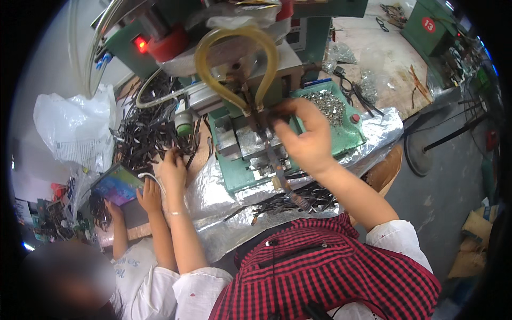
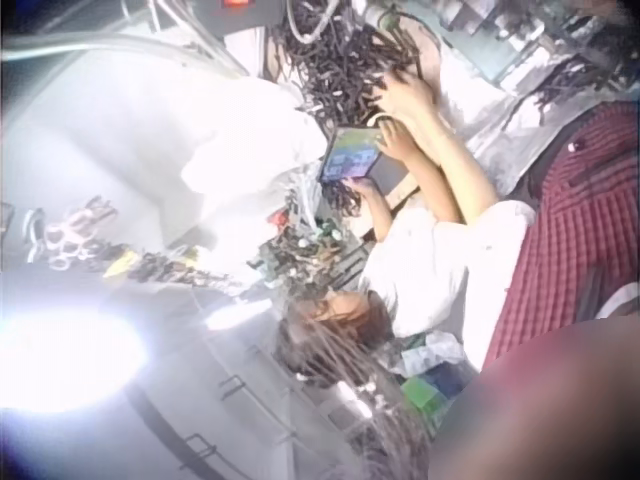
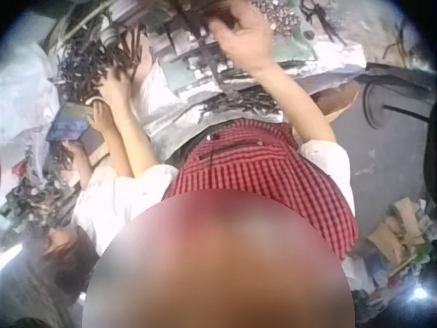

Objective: The person repeatedly picks small metal components from a tray and places them into a press machine, then removes the processed items. The task is performed continuously with both hands while a coworker uses a tablet nearby.

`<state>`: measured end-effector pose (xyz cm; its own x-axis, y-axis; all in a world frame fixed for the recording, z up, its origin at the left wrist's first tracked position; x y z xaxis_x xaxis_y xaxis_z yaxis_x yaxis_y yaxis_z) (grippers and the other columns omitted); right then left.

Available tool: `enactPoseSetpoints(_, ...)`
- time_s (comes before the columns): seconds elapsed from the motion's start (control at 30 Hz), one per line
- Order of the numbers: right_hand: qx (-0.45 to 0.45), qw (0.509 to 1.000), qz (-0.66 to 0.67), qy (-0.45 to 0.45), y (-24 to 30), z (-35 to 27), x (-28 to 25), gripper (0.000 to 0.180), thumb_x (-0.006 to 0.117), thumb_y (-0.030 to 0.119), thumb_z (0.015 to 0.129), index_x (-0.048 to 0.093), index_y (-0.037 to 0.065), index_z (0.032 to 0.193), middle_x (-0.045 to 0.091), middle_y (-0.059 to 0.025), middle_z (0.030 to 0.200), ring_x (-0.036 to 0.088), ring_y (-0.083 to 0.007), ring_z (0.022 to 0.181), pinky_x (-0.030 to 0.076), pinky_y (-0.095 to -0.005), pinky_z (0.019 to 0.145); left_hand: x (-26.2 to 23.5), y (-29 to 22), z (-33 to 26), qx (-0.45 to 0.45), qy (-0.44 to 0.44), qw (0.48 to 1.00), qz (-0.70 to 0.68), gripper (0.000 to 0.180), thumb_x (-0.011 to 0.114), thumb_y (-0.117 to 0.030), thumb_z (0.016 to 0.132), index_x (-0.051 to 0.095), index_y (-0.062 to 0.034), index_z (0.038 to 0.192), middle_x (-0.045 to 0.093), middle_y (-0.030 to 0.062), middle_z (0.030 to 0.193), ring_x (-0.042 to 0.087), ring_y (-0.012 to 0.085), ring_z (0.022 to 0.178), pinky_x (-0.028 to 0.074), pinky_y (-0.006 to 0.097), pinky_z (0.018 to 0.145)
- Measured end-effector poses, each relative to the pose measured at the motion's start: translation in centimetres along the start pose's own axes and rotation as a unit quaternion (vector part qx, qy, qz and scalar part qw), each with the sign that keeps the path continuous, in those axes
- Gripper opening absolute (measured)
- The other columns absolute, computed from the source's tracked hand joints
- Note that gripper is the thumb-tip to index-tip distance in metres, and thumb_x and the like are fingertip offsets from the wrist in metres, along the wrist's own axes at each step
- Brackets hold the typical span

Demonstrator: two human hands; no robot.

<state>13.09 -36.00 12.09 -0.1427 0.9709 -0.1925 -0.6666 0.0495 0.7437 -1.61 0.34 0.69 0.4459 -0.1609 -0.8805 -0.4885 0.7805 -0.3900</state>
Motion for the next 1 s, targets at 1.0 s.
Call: enactPoseSetpoints(1.0,0.22,0.96,-0.175,0.005,-6.0,-4.5,-11.5,0.028,0.072,0.008,0.085,0.072,0.004,0.113,0.074,-0.0114,0.113,0.069,-0.0286,0.107,0.052,-0.0383,0.095,-6.1,-24.8,-8.2,0.568,-0.178,0.783,-0.183,0.022,0.087,-0.02,0.075,0.075,-0.0113,0.092,0.076,0.0099,0.1,0.052,0.0081,0.052,0.036,0.023,0.046)
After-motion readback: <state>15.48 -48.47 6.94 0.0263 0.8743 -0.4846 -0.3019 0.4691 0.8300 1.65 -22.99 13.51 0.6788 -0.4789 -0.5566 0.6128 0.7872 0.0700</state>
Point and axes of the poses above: each hand's wrist, its own z-axis towards the middle knuckle, its own x-axis out of the palm, y = z × x, the point moved 1 cm from there along z, towards the middle knuckle
